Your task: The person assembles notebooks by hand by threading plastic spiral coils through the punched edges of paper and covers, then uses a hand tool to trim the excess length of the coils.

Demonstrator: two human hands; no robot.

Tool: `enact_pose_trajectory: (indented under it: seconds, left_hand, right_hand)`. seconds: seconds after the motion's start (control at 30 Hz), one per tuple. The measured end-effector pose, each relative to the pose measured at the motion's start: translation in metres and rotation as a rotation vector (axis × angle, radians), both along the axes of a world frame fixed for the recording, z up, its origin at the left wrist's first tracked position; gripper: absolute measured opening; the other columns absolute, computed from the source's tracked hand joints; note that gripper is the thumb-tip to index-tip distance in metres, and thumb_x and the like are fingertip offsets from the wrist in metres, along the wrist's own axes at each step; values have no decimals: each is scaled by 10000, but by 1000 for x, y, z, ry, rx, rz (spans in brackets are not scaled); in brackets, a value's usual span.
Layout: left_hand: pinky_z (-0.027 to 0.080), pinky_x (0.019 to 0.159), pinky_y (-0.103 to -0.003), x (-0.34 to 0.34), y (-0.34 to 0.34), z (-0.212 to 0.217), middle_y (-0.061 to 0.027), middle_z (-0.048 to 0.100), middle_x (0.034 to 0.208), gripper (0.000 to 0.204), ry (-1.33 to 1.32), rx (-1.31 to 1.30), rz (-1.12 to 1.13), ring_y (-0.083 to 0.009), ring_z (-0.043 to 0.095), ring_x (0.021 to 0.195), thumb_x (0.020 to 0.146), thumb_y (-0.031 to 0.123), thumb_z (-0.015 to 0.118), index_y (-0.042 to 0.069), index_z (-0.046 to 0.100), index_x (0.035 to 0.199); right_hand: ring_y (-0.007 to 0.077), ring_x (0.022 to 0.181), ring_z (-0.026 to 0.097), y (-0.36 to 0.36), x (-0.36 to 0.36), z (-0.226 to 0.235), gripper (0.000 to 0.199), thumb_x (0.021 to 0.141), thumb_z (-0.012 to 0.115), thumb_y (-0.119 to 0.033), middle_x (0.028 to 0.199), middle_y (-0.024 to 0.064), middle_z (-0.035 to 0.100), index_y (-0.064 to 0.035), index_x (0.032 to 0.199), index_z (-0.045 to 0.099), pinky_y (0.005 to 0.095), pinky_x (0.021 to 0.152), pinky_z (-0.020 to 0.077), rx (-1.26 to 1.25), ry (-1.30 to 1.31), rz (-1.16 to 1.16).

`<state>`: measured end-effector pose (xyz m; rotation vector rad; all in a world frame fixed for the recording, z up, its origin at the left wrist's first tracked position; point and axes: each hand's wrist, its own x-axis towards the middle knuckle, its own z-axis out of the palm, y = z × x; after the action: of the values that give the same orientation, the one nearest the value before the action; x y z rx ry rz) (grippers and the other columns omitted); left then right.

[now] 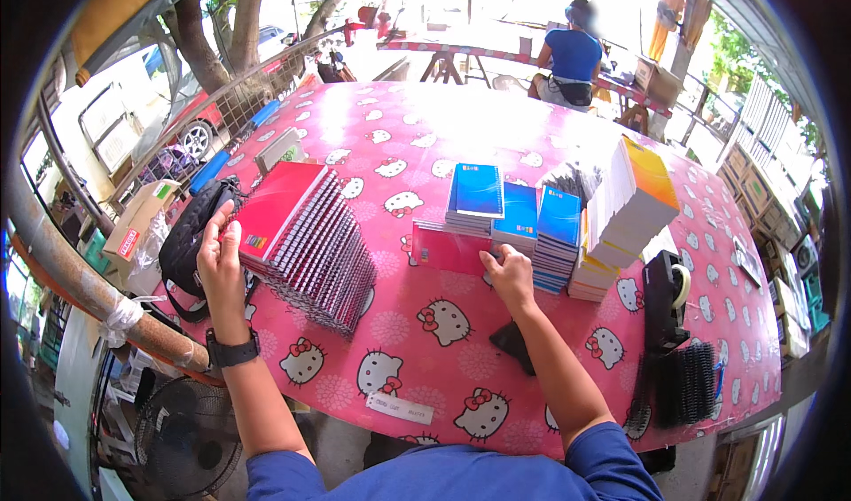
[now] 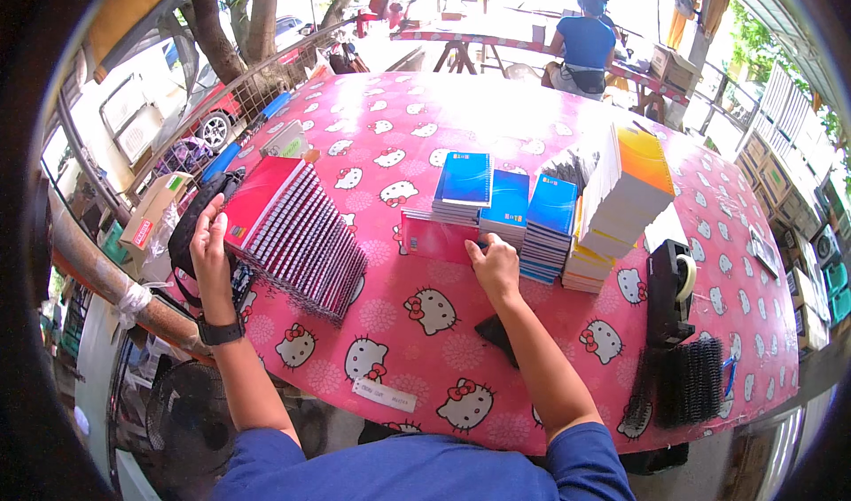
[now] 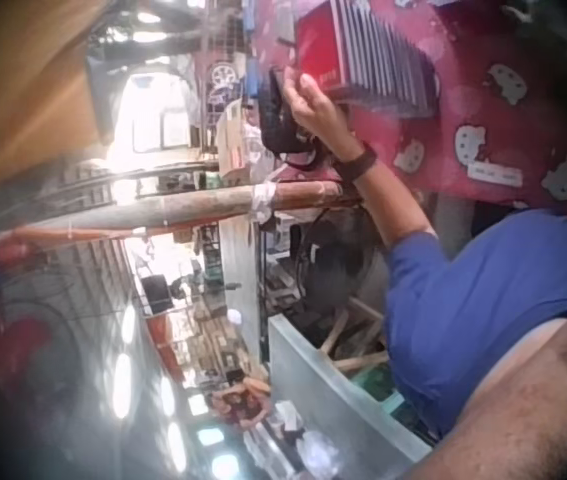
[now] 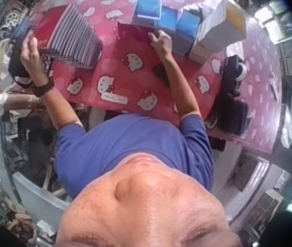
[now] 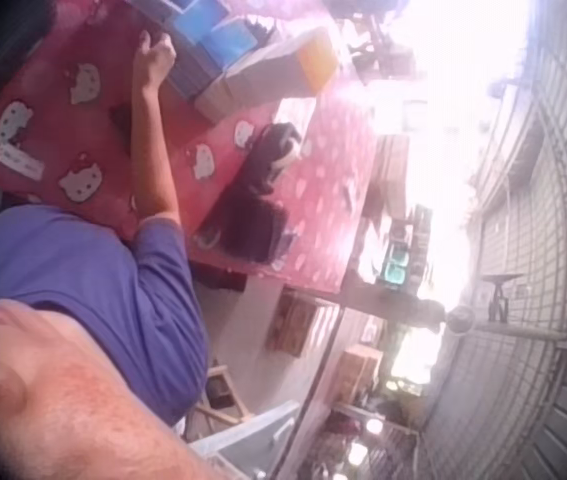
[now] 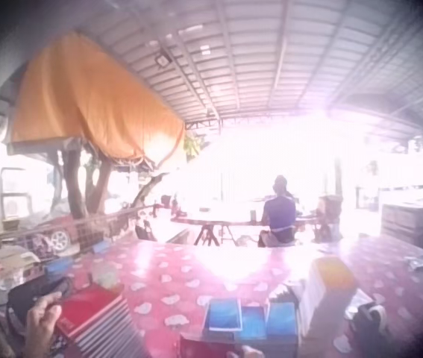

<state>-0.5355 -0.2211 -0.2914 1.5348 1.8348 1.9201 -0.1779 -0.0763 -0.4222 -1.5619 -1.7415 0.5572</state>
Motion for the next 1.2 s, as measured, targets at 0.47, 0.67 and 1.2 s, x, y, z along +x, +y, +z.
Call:
enact_pose_trajectory:
  seconds: [0.47,0.67,1.2]
  left_hand:
    - [270,1061,-435,58,-20,23,-180,464,1351,425,566,402,450,-300,393,1262,960,215,469,-44,447,1296]
    - [243,1043,-504,196,-23,-34,-140,559,1166,425,845,-17,-298,-301,514,1095,871,268,592,104,546,1260]
    - [365,743,-315,241,-10,-127,18,623,832,195,705,30,-702,-156,561,777,770,99,660,144,710,953]
  right_hand:
    - [130,523,536,-30,10,12,182,765,731,-78,600,109,573,10,764,573,295,499,426,290,34,152]
    - [337,692,614,-132,26,38,123,758,685,-66,752,152,598,-27,835,596,379,583,486,249,220,393]
    - [292,934,561,-195,254,-17,279,716,753,-243,919,103,591,-63,882,619,389,798,485,-86,-535,-696]
